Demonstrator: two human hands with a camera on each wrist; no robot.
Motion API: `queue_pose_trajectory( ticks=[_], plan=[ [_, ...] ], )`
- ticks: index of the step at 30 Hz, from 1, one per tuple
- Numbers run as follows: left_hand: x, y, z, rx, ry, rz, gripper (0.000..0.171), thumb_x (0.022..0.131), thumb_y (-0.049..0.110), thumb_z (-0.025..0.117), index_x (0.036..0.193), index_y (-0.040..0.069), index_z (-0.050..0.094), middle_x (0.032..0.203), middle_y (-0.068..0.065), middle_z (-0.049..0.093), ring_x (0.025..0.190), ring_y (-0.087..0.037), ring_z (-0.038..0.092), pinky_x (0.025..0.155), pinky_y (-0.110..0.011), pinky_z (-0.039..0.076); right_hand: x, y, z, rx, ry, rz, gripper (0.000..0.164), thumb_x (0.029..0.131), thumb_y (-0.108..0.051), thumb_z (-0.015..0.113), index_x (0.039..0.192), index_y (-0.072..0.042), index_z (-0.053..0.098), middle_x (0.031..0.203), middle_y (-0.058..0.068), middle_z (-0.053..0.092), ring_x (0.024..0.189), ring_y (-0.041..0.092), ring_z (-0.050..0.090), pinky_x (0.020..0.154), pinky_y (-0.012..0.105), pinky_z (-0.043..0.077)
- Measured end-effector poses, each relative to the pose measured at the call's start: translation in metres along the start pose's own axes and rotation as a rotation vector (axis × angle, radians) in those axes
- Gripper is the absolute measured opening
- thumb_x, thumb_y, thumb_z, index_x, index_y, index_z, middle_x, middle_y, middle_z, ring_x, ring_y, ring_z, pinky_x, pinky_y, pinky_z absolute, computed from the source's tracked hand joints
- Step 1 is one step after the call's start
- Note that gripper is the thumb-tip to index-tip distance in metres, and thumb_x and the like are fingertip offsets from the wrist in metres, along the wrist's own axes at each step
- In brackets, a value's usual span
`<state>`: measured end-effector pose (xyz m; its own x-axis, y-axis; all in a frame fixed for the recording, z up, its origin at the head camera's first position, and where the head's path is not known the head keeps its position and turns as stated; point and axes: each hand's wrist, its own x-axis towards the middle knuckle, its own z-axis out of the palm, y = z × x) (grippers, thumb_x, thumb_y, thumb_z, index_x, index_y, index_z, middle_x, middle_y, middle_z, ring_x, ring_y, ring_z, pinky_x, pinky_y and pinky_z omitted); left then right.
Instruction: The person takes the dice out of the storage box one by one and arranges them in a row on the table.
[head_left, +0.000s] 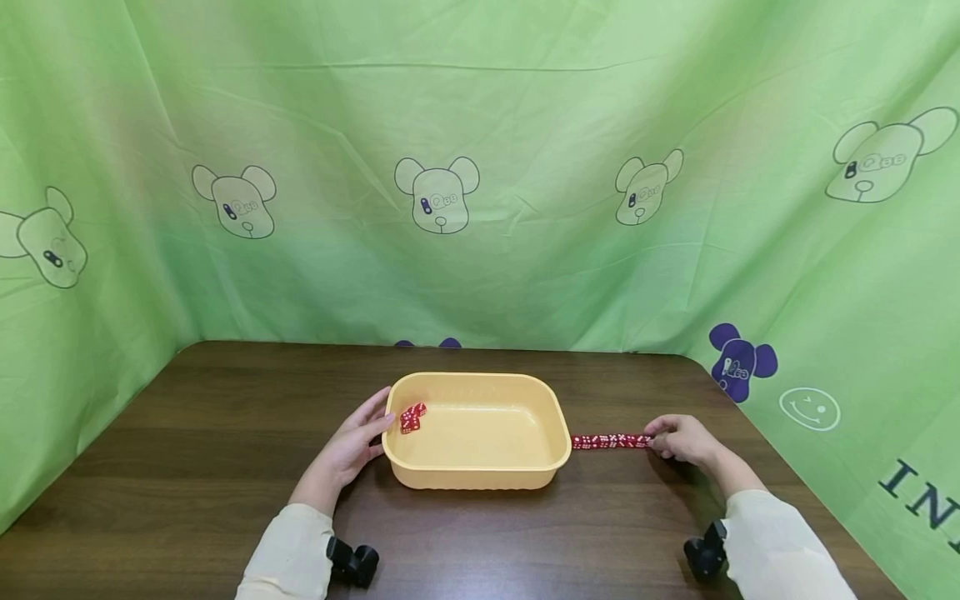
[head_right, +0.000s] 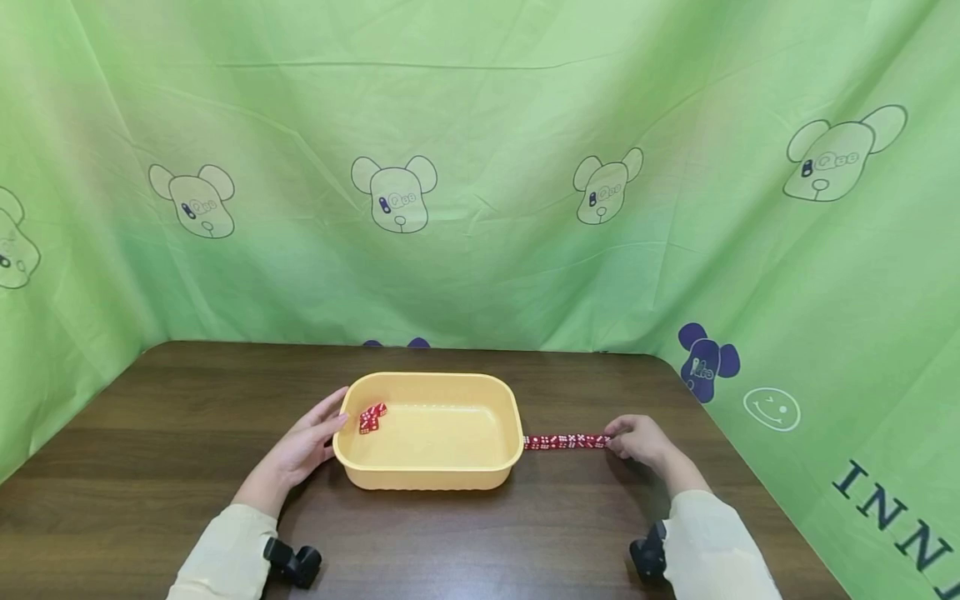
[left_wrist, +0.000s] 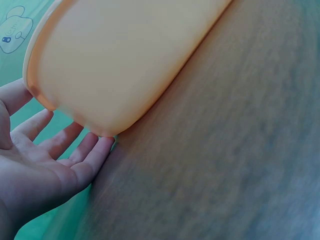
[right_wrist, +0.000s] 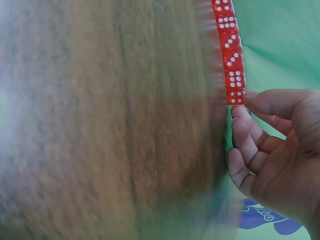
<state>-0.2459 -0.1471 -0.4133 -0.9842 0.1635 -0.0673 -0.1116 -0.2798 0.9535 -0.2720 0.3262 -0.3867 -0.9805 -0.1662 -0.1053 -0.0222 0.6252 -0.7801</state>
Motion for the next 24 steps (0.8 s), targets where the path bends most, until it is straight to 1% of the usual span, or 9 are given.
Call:
queue_pose_trajectory(
  ticks=[5, 8, 12, 15, 18, 21, 24],
  plan=[
    [0.0, 0.0, 0.0, 0.005, 0.003, 0.003, 0.053, 0.088, 0.007, 0.045, 0.136, 0.012, 0.025, 0.135, -0.019, 0.024, 0.114, -0.031, 0.034, 0.08, -0.04, 0.038, -0.002, -0.005, -0.007, -0.017, 0.011, 0.011, 0.025, 0.075, 0.003, 0.053, 0.095, 0.018, 0.047, 0.066, 0.003, 0.052, 0.056, 0.017, 0.05, 0.047, 0.027, 0.04],
    [0.0, 0.0, 0.0, 0.002, 0.002, 0.002, 0.053, 0.088, 0.007, 0.046, 0.136, 0.012, 0.025, 0.134, -0.019, 0.025, 0.113, -0.031, 0.034, 0.08, -0.04, 0.038, -0.002, -0.01, -0.011, -0.024, 0.027, 0.001, 0.028, 0.076, 0.001, 0.053, 0.098, 0.018, 0.046, 0.071, 0.005, 0.054, 0.057, 0.017, 0.05, 0.046, 0.026, 0.039],
    [0.0, 0.0, 0.0, -0.001, -0.002, -0.002, 0.053, 0.088, 0.007, 0.046, 0.136, 0.013, 0.025, 0.135, -0.018, 0.024, 0.113, -0.031, 0.034, 0.079, -0.04, 0.038, 0.0, -0.019, -0.017, -0.025, 0.046, -0.022, 0.032, 0.079, -0.004, 0.055, 0.101, 0.018, 0.046, 0.074, 0.008, 0.054, 0.056, 0.016, 0.05, 0.045, 0.025, 0.039],
    [0.0, 0.0, 0.0, 0.001, -0.003, -0.006, 0.053, 0.088, 0.008, 0.046, 0.136, 0.013, 0.024, 0.135, -0.018, 0.024, 0.113, -0.031, 0.034, 0.079, -0.04, 0.039, 0.002, -0.027, -0.02, -0.048, 0.054, -0.042, 0.033, 0.08, -0.007, 0.056, 0.101, 0.017, 0.046, 0.074, 0.009, 0.054, 0.057, 0.017, 0.051, 0.048, 0.027, 0.041],
    [0.0, 0.0, 0.0, 0.003, -0.003, -0.01, 0.053, 0.088, 0.008, 0.046, 0.137, 0.013, 0.024, 0.136, -0.018, 0.023, 0.113, -0.031, 0.034, 0.079, -0.039, 0.039, 0.004, -0.036, -0.023, -0.07, 0.062, -0.056, 0.034, 0.081, -0.009, 0.057, 0.101, 0.016, 0.047, 0.075, 0.008, 0.054, 0.06, 0.018, 0.051, 0.05, 0.028, 0.042],
    [-0.001, 0.0, 0.0, 0.003, -0.005, -0.009, 0.053, 0.088, 0.008, 0.045, 0.137, 0.013, 0.024, 0.136, -0.018, 0.023, 0.114, -0.031, 0.034, 0.079, -0.04, 0.039, 0.007, -0.045, -0.024, -0.072, 0.068, -0.059, 0.035, 0.081, -0.011, 0.057, 0.103, 0.015, 0.048, 0.078, 0.008, 0.055, 0.062, 0.017, 0.051, 0.05, 0.026, 0.041],
    [-0.001, 0.001, 0.0, 0.001, -0.008, -0.009, 0.053, 0.088, 0.008, 0.045, 0.137, 0.013, 0.024, 0.136, -0.018, 0.022, 0.115, -0.031, 0.033, 0.08, -0.04, 0.038, 0.011, -0.053, -0.024, -0.062, 0.065, -0.068, 0.036, 0.082, -0.013, 0.057, 0.105, 0.014, 0.048, 0.084, 0.009, 0.056, 0.065, 0.015, 0.051, 0.054, 0.027, 0.042]
  ],
)
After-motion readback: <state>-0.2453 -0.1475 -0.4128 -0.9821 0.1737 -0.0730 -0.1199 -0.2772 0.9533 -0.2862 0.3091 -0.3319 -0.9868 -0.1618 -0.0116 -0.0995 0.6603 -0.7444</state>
